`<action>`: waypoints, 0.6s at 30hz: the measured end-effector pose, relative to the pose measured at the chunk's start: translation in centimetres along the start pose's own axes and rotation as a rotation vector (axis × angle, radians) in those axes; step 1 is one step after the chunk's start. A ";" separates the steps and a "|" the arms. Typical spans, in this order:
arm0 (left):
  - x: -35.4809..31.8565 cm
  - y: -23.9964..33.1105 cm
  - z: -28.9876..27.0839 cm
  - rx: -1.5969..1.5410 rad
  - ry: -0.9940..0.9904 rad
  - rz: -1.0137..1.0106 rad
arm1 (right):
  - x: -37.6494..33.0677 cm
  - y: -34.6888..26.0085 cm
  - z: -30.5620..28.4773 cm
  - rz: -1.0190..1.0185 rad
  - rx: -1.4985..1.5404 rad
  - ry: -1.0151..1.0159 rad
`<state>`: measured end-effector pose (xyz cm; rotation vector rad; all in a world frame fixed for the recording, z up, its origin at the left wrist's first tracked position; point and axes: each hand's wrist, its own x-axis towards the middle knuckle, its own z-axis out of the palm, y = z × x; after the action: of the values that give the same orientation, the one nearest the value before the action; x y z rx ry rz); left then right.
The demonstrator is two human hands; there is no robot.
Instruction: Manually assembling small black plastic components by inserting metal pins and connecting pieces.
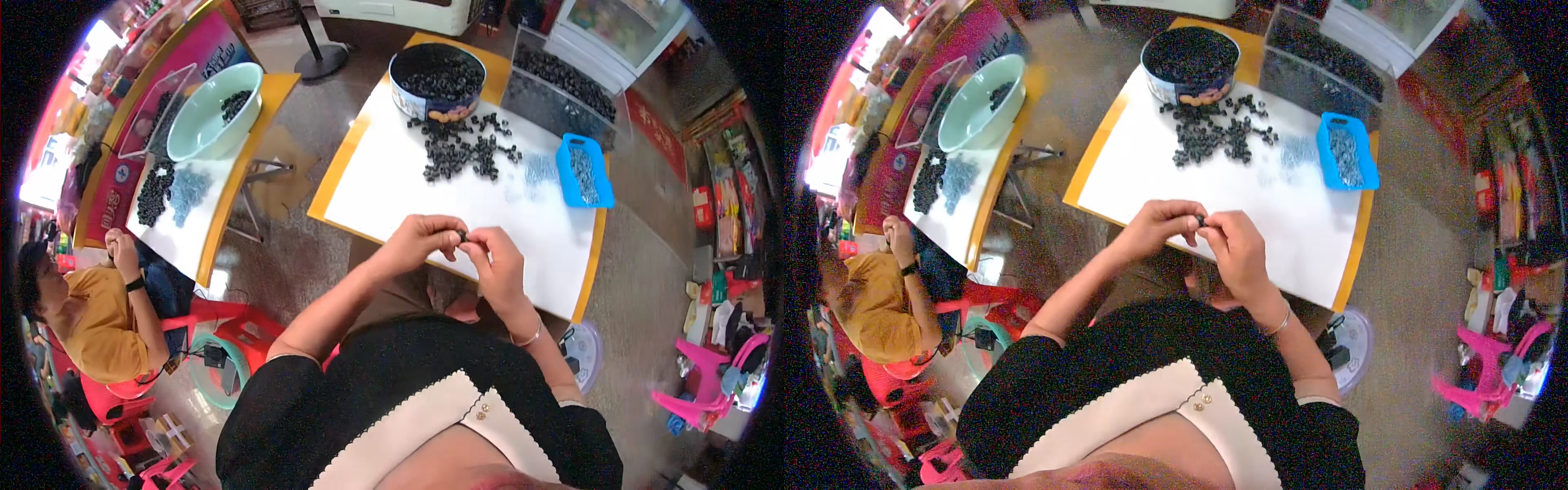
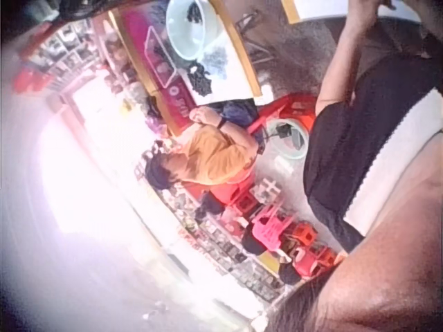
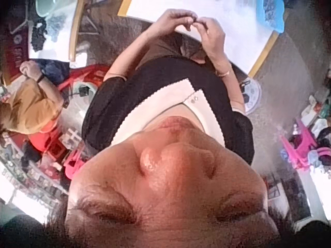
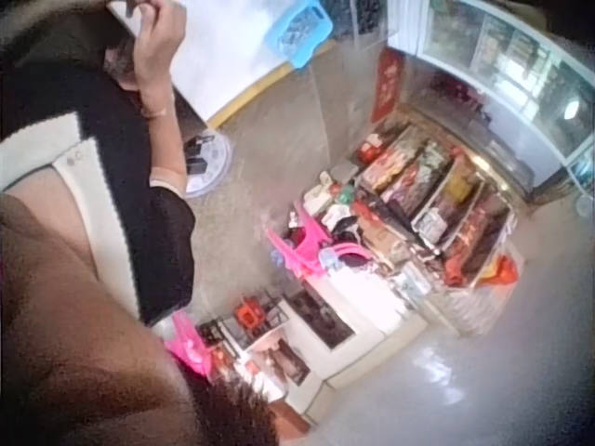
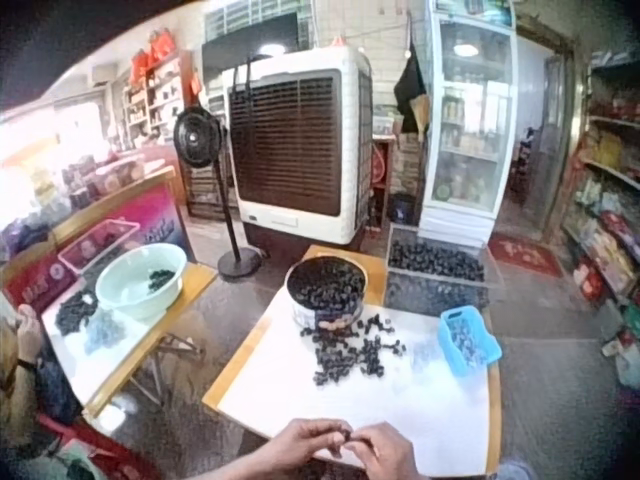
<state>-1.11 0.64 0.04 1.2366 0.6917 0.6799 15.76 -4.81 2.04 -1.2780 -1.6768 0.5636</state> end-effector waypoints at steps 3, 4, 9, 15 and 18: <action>-0.3 0.0 0.9 0.103 0.081 0.062 | -0.6 -0.2 0.3 -0.009 -0.066 0.068; -0.4 0.0 1.1 0.099 0.086 0.092 | -0.7 -0.3 0.4 -0.001 -0.078 0.091; -0.4 0.5 2.0 0.166 0.153 0.215 | -0.7 -0.6 0.2 -0.012 -0.112 0.122; -0.7 0.8 2.3 0.270 0.175 0.261 | -1.2 -0.7 0.2 0.236 0.068 0.068; -0.4 0.1 1.9 0.014 0.094 0.132 | -1.3 -0.4 0.3 0.269 0.099 0.056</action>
<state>0.15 -0.81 0.58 1.2781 0.6971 0.8478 15.36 -6.13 1.66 -1.4433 -1.4225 0.7540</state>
